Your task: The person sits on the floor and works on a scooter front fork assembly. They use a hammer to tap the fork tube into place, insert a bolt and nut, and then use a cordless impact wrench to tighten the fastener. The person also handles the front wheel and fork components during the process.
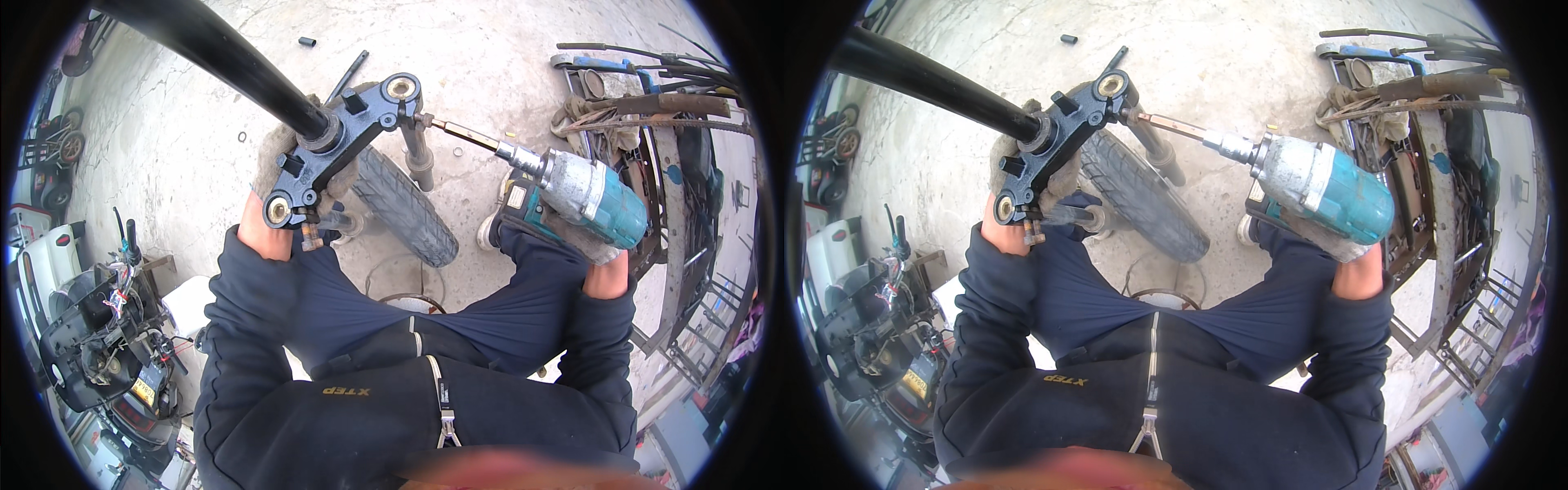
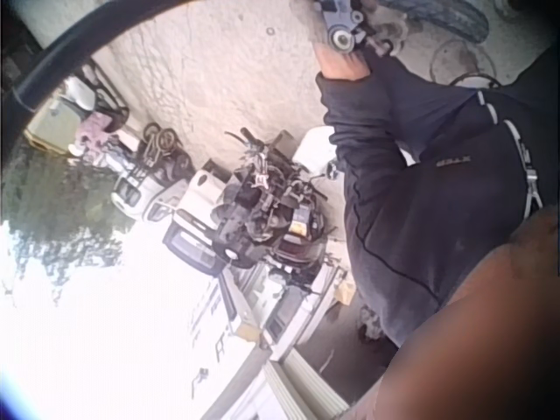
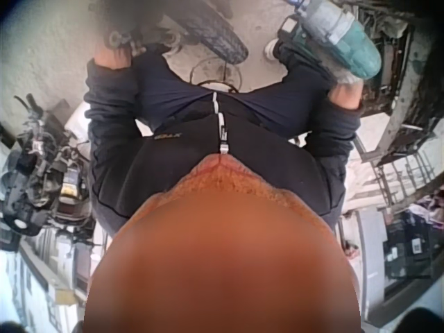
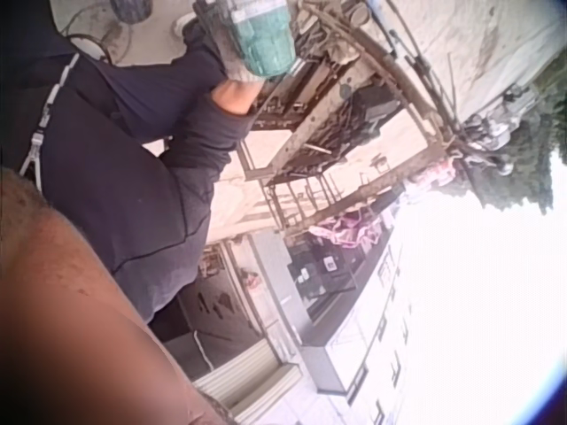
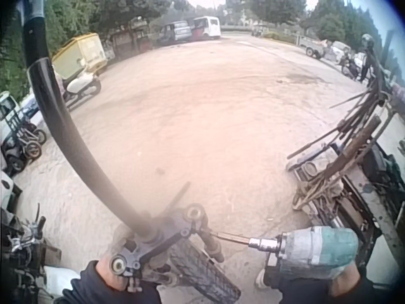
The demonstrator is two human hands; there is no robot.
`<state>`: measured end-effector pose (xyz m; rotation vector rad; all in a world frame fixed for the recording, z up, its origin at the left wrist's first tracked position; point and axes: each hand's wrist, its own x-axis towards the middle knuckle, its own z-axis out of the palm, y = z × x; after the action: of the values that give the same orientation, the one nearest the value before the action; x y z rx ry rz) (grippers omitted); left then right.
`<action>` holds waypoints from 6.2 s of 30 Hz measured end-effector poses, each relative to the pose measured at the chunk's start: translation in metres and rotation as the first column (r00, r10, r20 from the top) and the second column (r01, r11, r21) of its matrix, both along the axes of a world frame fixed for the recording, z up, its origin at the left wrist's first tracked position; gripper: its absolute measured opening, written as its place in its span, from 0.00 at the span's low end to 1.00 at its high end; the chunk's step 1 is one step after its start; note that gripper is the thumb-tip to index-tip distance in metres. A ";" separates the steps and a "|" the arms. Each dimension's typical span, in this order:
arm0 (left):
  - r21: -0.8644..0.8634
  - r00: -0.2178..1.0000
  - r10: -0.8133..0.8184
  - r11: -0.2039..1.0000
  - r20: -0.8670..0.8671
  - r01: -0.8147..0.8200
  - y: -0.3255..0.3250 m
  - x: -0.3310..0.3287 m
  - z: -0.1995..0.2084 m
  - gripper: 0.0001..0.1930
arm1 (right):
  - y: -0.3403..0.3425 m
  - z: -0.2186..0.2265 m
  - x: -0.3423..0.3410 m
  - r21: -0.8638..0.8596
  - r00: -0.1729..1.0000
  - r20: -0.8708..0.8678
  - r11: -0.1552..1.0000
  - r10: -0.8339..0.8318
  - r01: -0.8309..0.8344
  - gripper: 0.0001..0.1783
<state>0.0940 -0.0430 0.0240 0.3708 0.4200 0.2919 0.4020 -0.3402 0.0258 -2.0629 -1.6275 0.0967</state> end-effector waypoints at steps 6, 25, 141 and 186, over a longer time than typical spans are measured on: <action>0.024 0.998 -0.055 0.998 0.008 0.055 0.000 0.003 0.005 0.31 | -0.004 0.002 0.003 -0.045 0.995 0.087 0.998 0.049 -0.045 0.26; -0.029 1.000 0.009 1.000 -0.012 -0.009 -0.004 0.005 0.011 0.30 | 0.003 0.010 -0.002 -0.023 0.996 -0.051 0.997 0.077 -0.079 0.30; -0.078 0.996 0.081 0.993 -0.031 -0.083 -0.002 -0.004 0.003 0.30 | 0.029 0.027 -0.013 -0.189 0.952 -0.289 0.969 0.099 -0.159 0.20; 0.167 0.993 -0.048 0.984 -0.107 0.066 0.012 -0.013 -0.001 0.38 | 0.011 -0.010 -0.003 0.111 0.907 -0.346 0.971 0.239 -0.213 0.30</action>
<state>0.0813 -0.0309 0.0233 0.5660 0.4863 0.2541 0.3994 -0.3287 0.0156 -1.6765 -1.6039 0.4615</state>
